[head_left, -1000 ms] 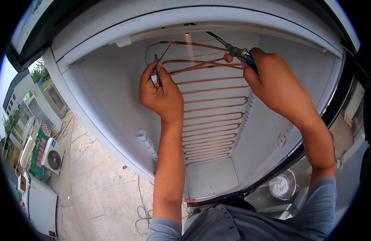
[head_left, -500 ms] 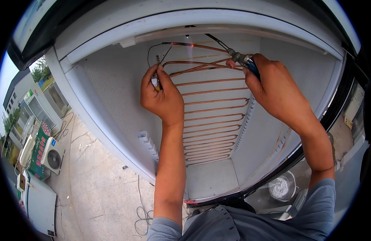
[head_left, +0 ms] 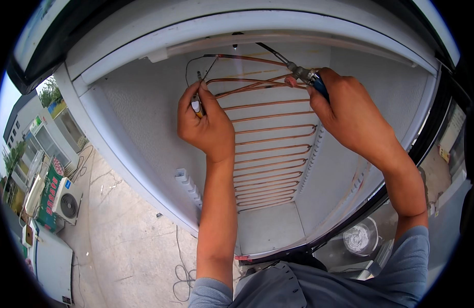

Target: The person uses a blowtorch to heat and solder copper tubes inside a commercial refrigerator. They ignite the torch, apply flame to the copper coils, and feed solder into the joints. Afterward, they move to a gas cylinder and connect a hose to it.

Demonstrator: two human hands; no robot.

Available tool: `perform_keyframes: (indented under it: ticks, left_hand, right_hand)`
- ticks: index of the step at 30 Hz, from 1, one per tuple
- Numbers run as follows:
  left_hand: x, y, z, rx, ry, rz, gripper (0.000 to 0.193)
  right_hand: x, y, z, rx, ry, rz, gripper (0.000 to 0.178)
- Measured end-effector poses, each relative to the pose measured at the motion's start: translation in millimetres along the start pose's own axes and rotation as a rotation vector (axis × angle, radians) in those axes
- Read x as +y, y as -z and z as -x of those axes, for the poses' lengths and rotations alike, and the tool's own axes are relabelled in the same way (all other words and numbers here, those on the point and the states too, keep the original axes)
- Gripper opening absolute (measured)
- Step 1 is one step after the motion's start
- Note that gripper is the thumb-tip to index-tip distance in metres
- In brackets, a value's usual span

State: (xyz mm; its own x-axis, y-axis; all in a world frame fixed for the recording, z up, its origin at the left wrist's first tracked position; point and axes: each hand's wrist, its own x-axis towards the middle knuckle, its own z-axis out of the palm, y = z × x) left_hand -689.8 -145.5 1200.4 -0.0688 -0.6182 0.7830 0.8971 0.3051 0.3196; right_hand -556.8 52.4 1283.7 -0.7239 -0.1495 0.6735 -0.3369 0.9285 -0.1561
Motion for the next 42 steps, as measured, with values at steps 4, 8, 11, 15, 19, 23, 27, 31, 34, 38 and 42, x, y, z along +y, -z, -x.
perform_keyframes:
  ticks: [4,8,11,15,19,23,27,31,34,38,42]
  left_hand:
    - [6.5,-4.5,-4.9,0.0,0.013,0.036,0.012]
    - [8.3,-7.6,-9.9,-0.007,-0.003,0.034,0.012]
    - [12.5,-5.8,-11.6,-0.003,0.004,0.009,0.012]
    - [30.3,15.2,13.9,0.007,0.056,0.001,0.012]
    - [39.9,61.3,54.7,-0.101,0.098,-0.103,0.012]
    - [40.5,76.0,67.7,-0.123,0.014,-0.107,0.011]
    - [38.4,80.0,65.5,-0.119,-0.001,-0.107,0.01]
    - [43.9,83.0,62.1,-0.147,-0.061,-0.136,0.01]
    - [53.6,98.8,71.0,-0.179,-0.079,-0.14,0.01]
    - [63.6,123.1,89.1,-0.229,-0.027,-0.175,0.011]
    - [77.9,163.0,116.6,-0.352,-0.023,-0.28,0.012]
  right_hand:
    - [-0.7,-0.4,-1.0,0.001,0.005,-0.008,0.023]
    - [-2.4,0.3,-2.2,-0.011,-0.015,-0.016,0.023]
    - [-1.0,-0.7,-1.5,0.013,0.002,-0.032,0.023]
    - [6.8,0.4,8.5,0.015,-0.056,-0.13,0.023]
    - [7.7,5.0,24.6,-0.002,-0.183,-0.172,0.023]
    - [17.0,-1.4,29.8,0.014,-0.152,-0.22,0.023]
    - [13.4,-1.7,28.4,0.056,-0.135,-0.21,0.023]
    - [23.3,-3.8,40.4,0.085,-0.146,-0.237,0.023]
    - [34.5,-12.9,58.8,0.096,-0.21,-0.356,0.024]
    - [56.6,-36.4,97.9,0.178,-0.301,-0.451,0.03]
    - [61.9,-59.0,140.9,0.15,-0.527,-0.631,0.031]
